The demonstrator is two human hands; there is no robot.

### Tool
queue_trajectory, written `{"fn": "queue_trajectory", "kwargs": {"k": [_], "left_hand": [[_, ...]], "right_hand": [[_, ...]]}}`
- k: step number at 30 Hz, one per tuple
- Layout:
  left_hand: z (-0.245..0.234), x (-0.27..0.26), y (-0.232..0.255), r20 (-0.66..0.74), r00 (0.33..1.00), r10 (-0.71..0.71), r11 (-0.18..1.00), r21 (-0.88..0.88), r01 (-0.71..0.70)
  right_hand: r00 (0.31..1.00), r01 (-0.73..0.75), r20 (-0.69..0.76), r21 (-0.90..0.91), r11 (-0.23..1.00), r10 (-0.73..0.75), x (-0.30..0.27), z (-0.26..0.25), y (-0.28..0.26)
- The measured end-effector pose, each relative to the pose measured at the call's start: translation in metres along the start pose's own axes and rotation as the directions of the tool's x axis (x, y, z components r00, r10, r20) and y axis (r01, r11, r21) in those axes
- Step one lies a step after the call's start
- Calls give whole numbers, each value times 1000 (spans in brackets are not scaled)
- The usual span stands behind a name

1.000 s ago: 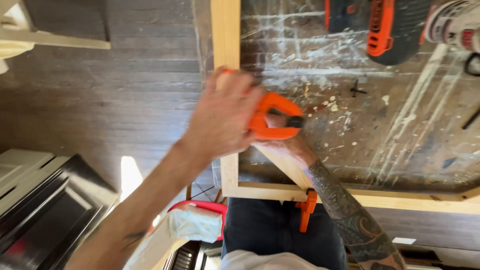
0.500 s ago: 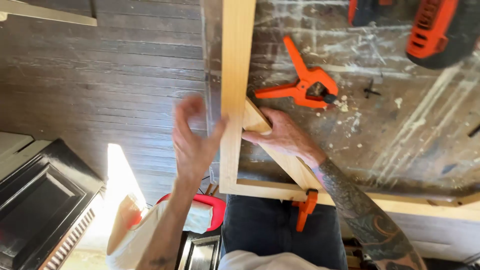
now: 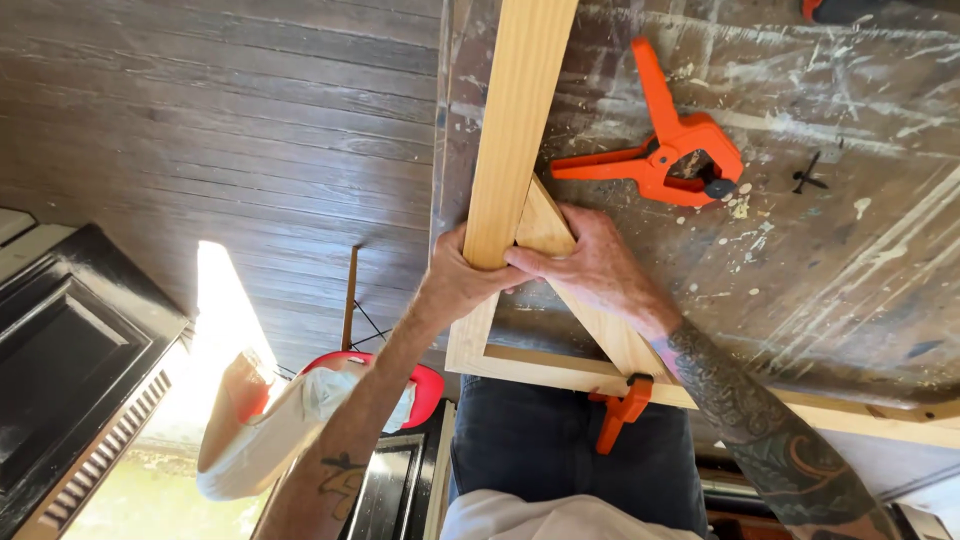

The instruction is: Assembling a wooden frame by gluing, clamping, and drilling components together

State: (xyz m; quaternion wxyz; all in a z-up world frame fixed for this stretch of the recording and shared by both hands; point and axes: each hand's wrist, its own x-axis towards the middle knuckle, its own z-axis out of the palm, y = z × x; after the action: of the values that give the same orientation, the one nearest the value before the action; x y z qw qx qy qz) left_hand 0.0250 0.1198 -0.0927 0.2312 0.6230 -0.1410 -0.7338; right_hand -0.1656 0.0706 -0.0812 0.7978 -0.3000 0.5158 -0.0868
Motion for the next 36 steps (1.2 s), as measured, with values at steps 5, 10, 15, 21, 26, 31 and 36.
{"fn": "queue_trajectory", "kwargs": {"k": [5, 10, 15, 21, 26, 31, 36], "left_hand": [[3, 0, 13, -59, 997, 52, 997, 55, -49], [7, 0, -3, -156, 988, -4, 1000, 3, 4], [3, 4, -15, -179, 983, -34, 999, -10, 32], [-9, 2, -28, -242, 970, -35, 997, 56, 50], [-20, 5, -38, -256, 967, -19, 997, 74, 39], [-16, 3, -28, -241, 970, 19, 995, 100, 5], [-12, 3, -30, -244, 968, 52, 991, 133, -20]], "right_hand": [[994, 112, 0, -22, 994, -112, -1, -6, -15], [995, 98, -31, -61, 993, -100, -3, -9, -17], [991, 112, -56, -97, 989, -118, -4, -16, -19], [995, 101, -18, -82, 991, -103, -6, -21, -27], [996, 84, -37, -57, 995, -86, -5, -22, -17], [996, 78, -30, -59, 995, -80, -6, -21, -16], [996, 71, -44, -95, 993, -76, -10, -21, -26]]}}
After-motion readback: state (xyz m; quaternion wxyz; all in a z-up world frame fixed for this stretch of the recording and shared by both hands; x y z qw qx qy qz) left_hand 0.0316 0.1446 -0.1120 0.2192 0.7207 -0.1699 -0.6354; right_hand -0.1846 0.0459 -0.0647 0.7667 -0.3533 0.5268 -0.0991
